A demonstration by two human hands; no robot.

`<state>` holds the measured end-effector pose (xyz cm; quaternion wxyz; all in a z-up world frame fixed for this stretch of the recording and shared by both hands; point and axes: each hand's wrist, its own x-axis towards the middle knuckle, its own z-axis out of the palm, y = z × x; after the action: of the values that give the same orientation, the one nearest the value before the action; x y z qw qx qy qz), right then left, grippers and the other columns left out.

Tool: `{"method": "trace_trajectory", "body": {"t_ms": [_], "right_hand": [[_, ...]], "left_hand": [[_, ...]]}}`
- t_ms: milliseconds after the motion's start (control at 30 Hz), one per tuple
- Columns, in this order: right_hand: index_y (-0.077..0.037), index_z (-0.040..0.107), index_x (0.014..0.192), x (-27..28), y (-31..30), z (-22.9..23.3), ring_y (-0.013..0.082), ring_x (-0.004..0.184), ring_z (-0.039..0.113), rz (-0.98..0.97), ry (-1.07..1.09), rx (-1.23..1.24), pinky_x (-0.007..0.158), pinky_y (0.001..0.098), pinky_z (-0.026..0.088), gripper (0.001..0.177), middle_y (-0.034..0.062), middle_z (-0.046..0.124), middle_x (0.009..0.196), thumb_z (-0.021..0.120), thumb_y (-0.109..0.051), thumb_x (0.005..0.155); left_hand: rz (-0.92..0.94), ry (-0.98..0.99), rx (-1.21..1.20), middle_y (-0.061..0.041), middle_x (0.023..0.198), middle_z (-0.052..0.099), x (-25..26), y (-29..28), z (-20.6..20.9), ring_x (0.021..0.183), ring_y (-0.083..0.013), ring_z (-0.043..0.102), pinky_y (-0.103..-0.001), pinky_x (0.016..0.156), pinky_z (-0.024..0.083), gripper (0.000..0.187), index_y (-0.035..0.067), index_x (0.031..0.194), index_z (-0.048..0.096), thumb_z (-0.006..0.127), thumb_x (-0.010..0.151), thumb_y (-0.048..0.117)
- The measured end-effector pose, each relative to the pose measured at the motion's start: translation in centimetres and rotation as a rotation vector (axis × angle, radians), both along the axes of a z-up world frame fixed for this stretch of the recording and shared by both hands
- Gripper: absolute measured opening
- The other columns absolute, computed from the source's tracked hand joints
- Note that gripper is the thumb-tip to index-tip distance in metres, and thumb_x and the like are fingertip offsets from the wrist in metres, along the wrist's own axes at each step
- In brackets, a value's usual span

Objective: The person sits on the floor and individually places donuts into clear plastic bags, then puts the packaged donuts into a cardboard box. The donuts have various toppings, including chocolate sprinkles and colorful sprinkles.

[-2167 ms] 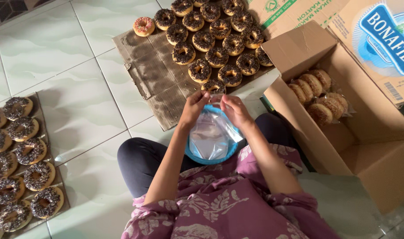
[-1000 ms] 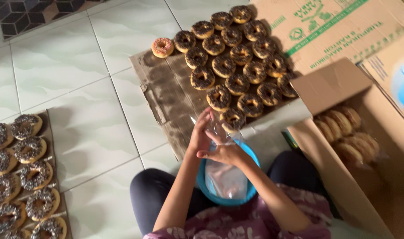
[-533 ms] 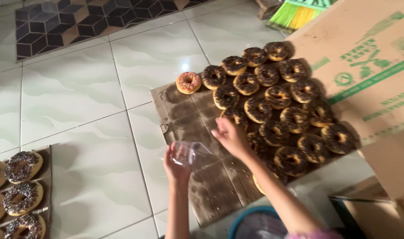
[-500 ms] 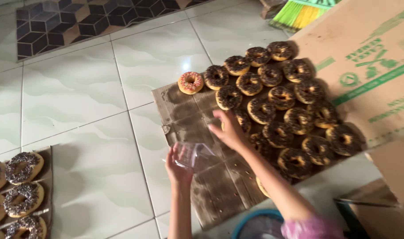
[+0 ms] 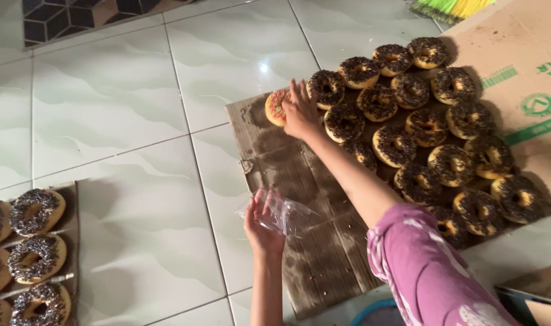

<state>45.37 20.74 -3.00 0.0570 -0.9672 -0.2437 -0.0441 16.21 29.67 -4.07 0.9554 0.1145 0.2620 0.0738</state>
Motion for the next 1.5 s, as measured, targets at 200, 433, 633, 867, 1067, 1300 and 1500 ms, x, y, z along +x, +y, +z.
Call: {"method": "trace_trajectory", "body": {"t_ms": [200,433,633,867,1067,1300,1500], "right_hand": [[-0.009,0.032,0.153,-11.3,-2.2,-0.3,0.0487,0.154,0.014,-0.096,0.130,0.511,0.121,0.0634,0.021,0.118,0.0307,0.003,0.166,0.098,-0.040,0.060],[-0.007,0.012,0.163,-14.9,-1.9,-5.2,0.0517,0.152,0.020,-0.176,0.020,0.908,0.122,0.0560,0.025,0.137,0.0360,0.008,0.165,0.099,-0.039,0.062],[-0.007,0.021,0.161,-12.4,-1.1,-7.1,0.0419,0.142,0.047,-0.164,-0.054,0.941,0.118,0.0508,0.039,0.122,0.0283,0.043,0.154,0.097,-0.035,0.070],[-0.007,0.023,0.153,-24.2,-11.0,-0.6,0.0249,0.123,0.064,-0.159,0.387,1.414,0.104,0.0379,0.056,0.105,0.0186,0.058,0.135,0.092,-0.029,0.077],[-0.007,0.031,0.152,-39.2,-22.8,8.1,0.0233,0.121,0.063,-0.420,0.463,1.674,0.098,0.0389,0.055,0.096,0.0187,0.064,0.131,0.090,-0.019,0.077],[-0.007,0.034,0.150,-46.8,-25.9,16.4,0.0261,0.119,0.067,-0.311,0.196,1.446,0.099,0.0397,0.056,0.094,0.0185,0.068,0.129,0.091,-0.019,0.077],[-0.007,0.027,0.155,-48.1,-24.7,18.1,0.0318,0.126,0.064,-0.306,-0.110,1.139,0.105,0.0429,0.055,0.108,0.0241,0.062,0.137,0.095,-0.023,0.073]], "left_hand": [[0.124,0.109,0.015,-0.013,0.136,0.053,-0.2,1.5,-0.5,0.117,-0.0312,0.057,-0.048,0.095,0.053,0.065,0.012,0.137,0.053,0.072,0.084,0.044],[0.139,0.094,0.018,-0.016,0.138,0.052,-0.4,2.1,-0.2,0.121,-0.0321,0.059,-0.049,0.096,0.050,0.070,0.012,0.139,0.051,0.070,0.083,0.048],[0.122,0.105,-0.024,-0.017,0.134,0.051,-0.3,2.0,-1.6,0.121,-0.0348,0.058,-0.054,0.098,0.048,0.068,0.011,0.137,0.052,0.069,0.083,0.048],[0.045,-0.049,-0.235,-0.021,0.143,0.048,-0.8,-0.1,-0.4,0.124,-0.0349,0.055,-0.051,0.104,0.046,0.062,0.012,0.134,0.052,0.073,0.086,0.045],[0.115,0.066,-0.137,-0.021,0.150,0.037,-4.0,-5.8,2.7,0.130,-0.0359,0.048,-0.058,0.111,0.044,0.065,0.011,0.135,0.051,0.071,0.084,0.044],[-0.026,-0.280,0.006,-0.016,0.141,0.044,-8.7,-15.2,8.1,0.125,-0.0365,0.043,-0.057,0.106,0.041,0.074,0.009,0.149,0.044,0.071,0.092,0.047],[-0.312,-0.396,0.145,-0.011,0.149,0.050,-14.4,-19.6,13.7,0.133,-0.0345,0.053,-0.058,0.109,0.047,0.075,0.021,0.155,0.037,0.063,0.085,0.032]]}}
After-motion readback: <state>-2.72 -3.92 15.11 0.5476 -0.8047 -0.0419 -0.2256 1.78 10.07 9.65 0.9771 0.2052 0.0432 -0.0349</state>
